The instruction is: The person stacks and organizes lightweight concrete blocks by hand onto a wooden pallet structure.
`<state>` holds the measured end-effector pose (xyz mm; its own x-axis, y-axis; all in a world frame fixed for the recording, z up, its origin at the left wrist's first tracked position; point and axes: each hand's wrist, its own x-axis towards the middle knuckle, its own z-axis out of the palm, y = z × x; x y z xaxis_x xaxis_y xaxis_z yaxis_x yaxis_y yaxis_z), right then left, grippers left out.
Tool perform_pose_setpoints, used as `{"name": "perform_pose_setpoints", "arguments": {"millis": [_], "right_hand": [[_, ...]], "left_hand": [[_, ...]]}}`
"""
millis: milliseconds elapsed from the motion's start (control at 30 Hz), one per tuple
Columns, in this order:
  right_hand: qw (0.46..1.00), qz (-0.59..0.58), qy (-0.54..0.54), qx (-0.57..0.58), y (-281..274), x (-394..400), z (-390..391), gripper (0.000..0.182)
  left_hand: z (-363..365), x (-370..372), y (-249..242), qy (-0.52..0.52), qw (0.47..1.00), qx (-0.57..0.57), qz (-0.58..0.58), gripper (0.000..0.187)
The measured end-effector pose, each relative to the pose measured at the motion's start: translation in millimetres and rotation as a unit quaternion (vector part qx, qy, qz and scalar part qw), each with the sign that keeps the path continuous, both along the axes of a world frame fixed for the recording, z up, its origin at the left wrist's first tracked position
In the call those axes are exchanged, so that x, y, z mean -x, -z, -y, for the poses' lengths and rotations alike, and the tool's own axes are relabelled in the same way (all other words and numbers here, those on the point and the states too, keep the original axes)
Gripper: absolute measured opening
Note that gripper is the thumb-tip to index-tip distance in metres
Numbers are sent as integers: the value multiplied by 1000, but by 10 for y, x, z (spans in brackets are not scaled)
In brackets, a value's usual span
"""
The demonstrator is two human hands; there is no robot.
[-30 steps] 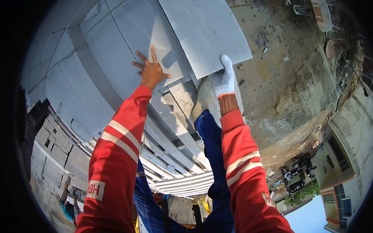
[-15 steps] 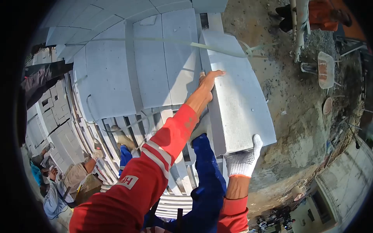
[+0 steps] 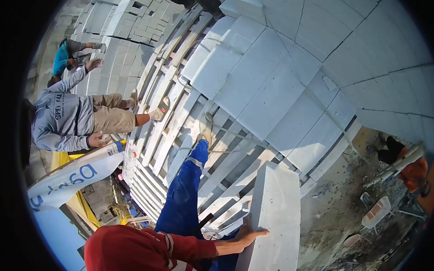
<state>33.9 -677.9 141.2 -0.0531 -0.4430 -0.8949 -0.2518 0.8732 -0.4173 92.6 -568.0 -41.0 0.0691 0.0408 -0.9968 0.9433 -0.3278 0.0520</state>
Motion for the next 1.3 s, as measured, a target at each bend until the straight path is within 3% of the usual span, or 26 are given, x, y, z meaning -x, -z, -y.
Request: {"name": "perform_pose_setpoints", "arguments": {"millis": [33,100,167,233,500,533,667,700,833,967,1167,1300], "right_hand": [[999,16,-29,-11,37,-197,-151,73],[994,52,-90,-39,108,-594,-498,72],[983,88,-144,-70,136,-1012,-912,72],[970,120,-189,-97,181,-1406,-1354,72],[910,207,-277,-226,153,-2592,-2624,70],[911,185,-272,-248,251,-2646,-2750,68],[876,201,-311,-308,256,-3284,-3111,73],[868,191,-329,-320,306,-3354,-3198,78],[842,192,-355,-356,611,-3558,-3470,93],[839,200,-338,-376,800,-3750,-3640,94],[828,236,-370,-349,1118,-4195,-3786,79],[802,227,-454,-315,1335,-4628,-3998,75]], "left_hand": [[-273,-442,-284,-88,996,0,3,110],[-849,-975,-523,-167,980,43,101,109],[-1392,-1368,-584,-205,966,-4,160,105],[-1949,-1807,-670,-321,922,41,212,104],[-3866,-3022,-1159,-505,771,4,389,90],[-4058,-3080,-1191,-518,752,-23,407,78],[-4671,-3366,-1421,-529,763,52,368,45],[-4710,-3448,-1472,-524,764,-7,376,47],[-5116,-3499,-1267,-513,764,25,392,48],[-5423,-3477,-1186,-402,836,4,373,39],[-5354,-3695,-1270,-338,837,-104,418,39],[-5200,-4045,-1260,-188,787,-298,506,39]]}}
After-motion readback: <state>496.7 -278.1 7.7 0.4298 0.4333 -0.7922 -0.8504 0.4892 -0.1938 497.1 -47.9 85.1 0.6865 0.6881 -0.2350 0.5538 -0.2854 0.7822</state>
